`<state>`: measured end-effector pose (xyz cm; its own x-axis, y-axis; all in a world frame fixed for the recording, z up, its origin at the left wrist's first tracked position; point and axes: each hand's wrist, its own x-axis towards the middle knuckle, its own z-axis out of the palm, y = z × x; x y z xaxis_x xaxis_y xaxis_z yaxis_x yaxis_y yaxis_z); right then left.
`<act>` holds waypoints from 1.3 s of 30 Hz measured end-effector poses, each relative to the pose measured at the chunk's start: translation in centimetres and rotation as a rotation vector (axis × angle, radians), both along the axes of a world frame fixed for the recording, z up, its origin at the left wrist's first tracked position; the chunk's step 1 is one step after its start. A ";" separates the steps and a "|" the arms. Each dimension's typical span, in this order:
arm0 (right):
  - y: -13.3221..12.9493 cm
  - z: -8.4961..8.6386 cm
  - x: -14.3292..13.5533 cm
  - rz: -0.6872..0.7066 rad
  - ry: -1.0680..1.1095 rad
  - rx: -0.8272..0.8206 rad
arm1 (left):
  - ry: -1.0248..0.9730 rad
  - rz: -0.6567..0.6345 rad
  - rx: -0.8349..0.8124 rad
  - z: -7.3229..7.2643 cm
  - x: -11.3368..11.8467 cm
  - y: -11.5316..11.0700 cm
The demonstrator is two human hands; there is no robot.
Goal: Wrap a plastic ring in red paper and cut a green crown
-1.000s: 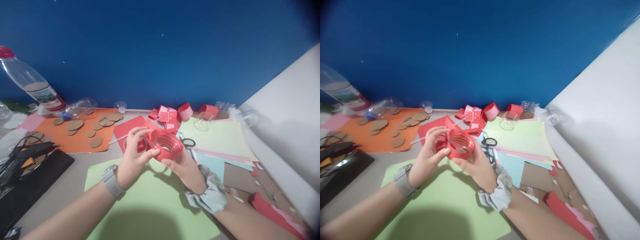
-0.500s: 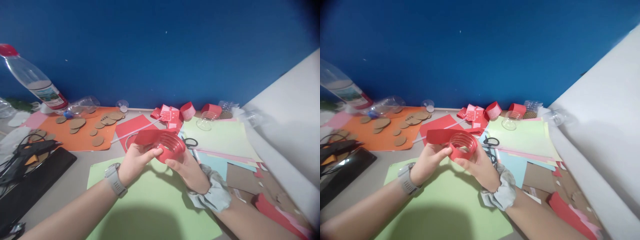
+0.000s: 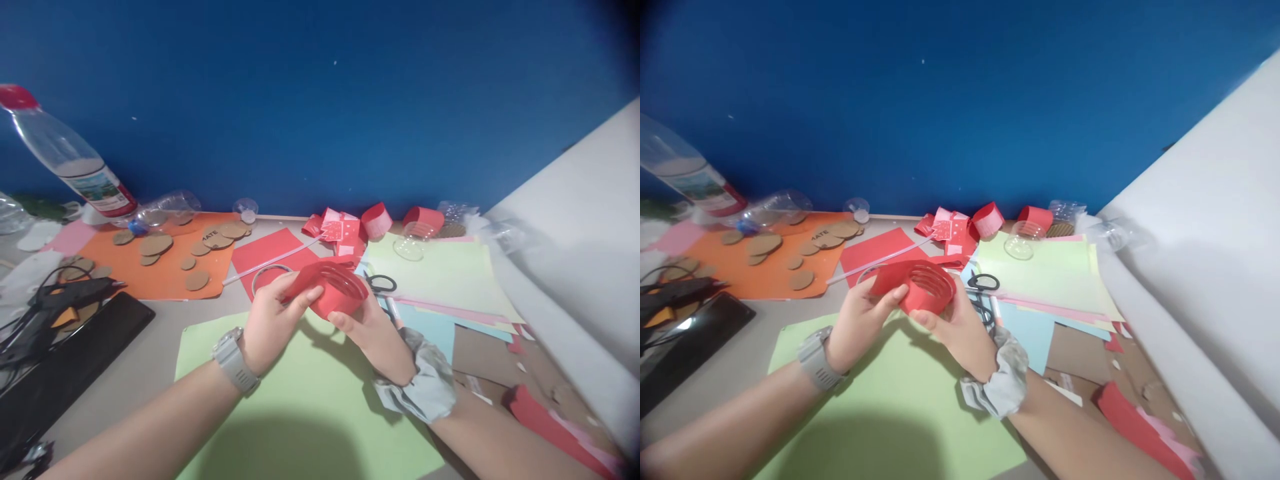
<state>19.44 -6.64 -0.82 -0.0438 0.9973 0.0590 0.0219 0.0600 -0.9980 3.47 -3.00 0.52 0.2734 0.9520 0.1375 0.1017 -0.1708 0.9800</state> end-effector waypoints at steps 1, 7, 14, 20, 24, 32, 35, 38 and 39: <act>0.0 0.0 0.0 0.007 0.006 -0.008 | 0.009 0.009 0.010 -0.1 0.0 0.0; -0.1 0.4 -0.2 0.015 0.028 -0.021 | 0.096 0.045 0.115 -0.4 -0.1 -0.3; -0.1 0.3 -0.7 -0.024 -0.017 0.051 | 0.208 0.063 0.276 -0.9 -0.2 -0.5; -0.2 0.2 -1.1 -0.030 0.022 0.015 | 0.266 0.090 0.360 -1.4 -0.1 -0.3; -0.2 0.3 -1.2 -0.043 0.031 0.014 | 0.282 0.090 0.526 -1.6 -0.2 -0.2; -0.4 0.6 -1.6 -0.082 -0.003 0.046 | 0.317 0.082 0.582 -1.6 -0.1 -0.4; -0.4 0.7 -1.6 -0.084 -0.013 0.045 | 0.319 0.072 0.551 -1.6 0.1 -0.5; -0.3 0.8 -1.5 -0.088 -0.022 0.025 | 0.341 0.064 0.537 -1.5 0.1 -0.5; -0.3 0.7 -1.5 -0.093 -0.025 0.018 | 0.353 0.058 0.537 -1.5 0.1 -0.5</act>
